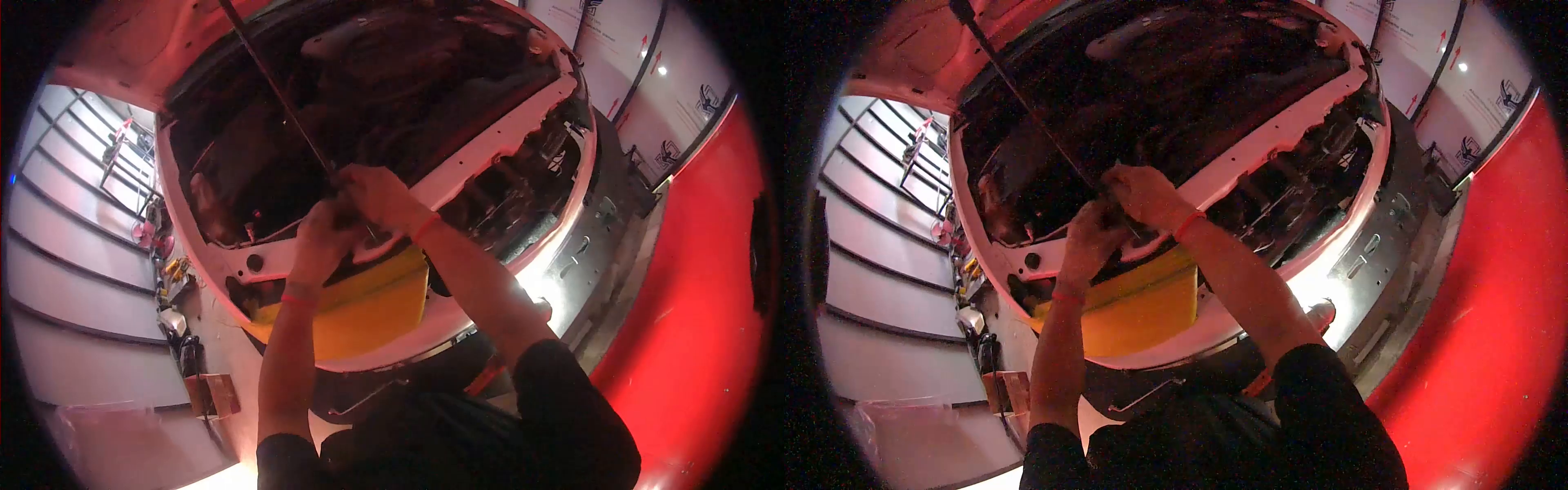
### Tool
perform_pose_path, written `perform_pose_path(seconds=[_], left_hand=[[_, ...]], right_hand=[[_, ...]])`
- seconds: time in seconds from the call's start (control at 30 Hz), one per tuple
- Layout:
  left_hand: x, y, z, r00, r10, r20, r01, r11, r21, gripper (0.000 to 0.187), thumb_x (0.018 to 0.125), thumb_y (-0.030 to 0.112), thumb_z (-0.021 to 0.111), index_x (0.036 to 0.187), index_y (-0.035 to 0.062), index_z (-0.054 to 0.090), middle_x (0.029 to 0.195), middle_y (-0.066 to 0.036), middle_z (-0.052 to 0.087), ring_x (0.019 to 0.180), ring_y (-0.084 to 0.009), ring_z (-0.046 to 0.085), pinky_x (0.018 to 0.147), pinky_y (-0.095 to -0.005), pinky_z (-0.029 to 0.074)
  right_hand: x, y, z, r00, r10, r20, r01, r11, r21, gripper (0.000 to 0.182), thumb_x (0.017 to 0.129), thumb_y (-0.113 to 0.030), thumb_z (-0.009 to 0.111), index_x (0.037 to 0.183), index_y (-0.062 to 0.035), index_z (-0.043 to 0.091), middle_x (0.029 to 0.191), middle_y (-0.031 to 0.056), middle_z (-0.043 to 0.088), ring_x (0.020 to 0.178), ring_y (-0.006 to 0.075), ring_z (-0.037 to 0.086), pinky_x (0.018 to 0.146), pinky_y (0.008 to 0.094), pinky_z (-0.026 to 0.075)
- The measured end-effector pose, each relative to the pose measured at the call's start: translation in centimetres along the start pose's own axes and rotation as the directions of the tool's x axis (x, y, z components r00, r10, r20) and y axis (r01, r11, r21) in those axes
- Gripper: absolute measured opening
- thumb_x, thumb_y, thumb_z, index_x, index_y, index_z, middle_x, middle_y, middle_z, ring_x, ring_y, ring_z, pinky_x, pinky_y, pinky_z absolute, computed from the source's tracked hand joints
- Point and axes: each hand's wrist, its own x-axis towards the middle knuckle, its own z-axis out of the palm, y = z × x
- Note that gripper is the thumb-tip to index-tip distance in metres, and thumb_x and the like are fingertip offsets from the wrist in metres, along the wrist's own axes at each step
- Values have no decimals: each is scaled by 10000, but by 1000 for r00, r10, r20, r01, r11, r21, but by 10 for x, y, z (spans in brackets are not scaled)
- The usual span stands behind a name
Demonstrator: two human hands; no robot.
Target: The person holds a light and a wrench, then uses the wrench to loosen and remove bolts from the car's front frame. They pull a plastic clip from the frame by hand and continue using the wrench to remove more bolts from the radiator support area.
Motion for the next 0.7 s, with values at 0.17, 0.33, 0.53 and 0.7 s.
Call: perform_pose_path(seconds=[0.17,0.33,0.53,0.7], left_hand=[[0,7,-10,991,112,77,-120,987,110,349,756,130,780,1083,22,724,989,-149,668,924,-310,679,848,-387,533],[-2,-4,-11,992,63,110,-65,998,17,306,783,168,761,1060,43,734,962,-159,671,938,-328,667,850,-409,518],[-6,-17,-6,994,29,103,-15,991,-134,232,811,113,734,1024,22,727,958,-124,686,923,-261,677,831,-382,530],[-5,-17,-1,988,125,85,-126,992,0,180,813,45,732,984,-2,702,985,-81,708,926,-156,682,834,-333,542]], right_hand=[[-1,2,-1,999,-5,38,7,999,-44,297,991,-204,573,1208,-49,706,1103,225,734,1077,398,704,932,446,555],[-1,-3,-4,999,13,51,-12,1000,-18,288,990,-200,579,1202,-52,708,1102,225,734,1074,394,706,927,444,556],[1,0,-1,998,27,52,-24,999,-48,287,989,-203,585,1201,-51,704,1114,219,735,1073,396,706,930,436,555],[0,0,-2,998,-4,62,7,998,-56,297,989,-207,583,1213,-49,698,1111,221,735,1065,399,707,931,438,555]])
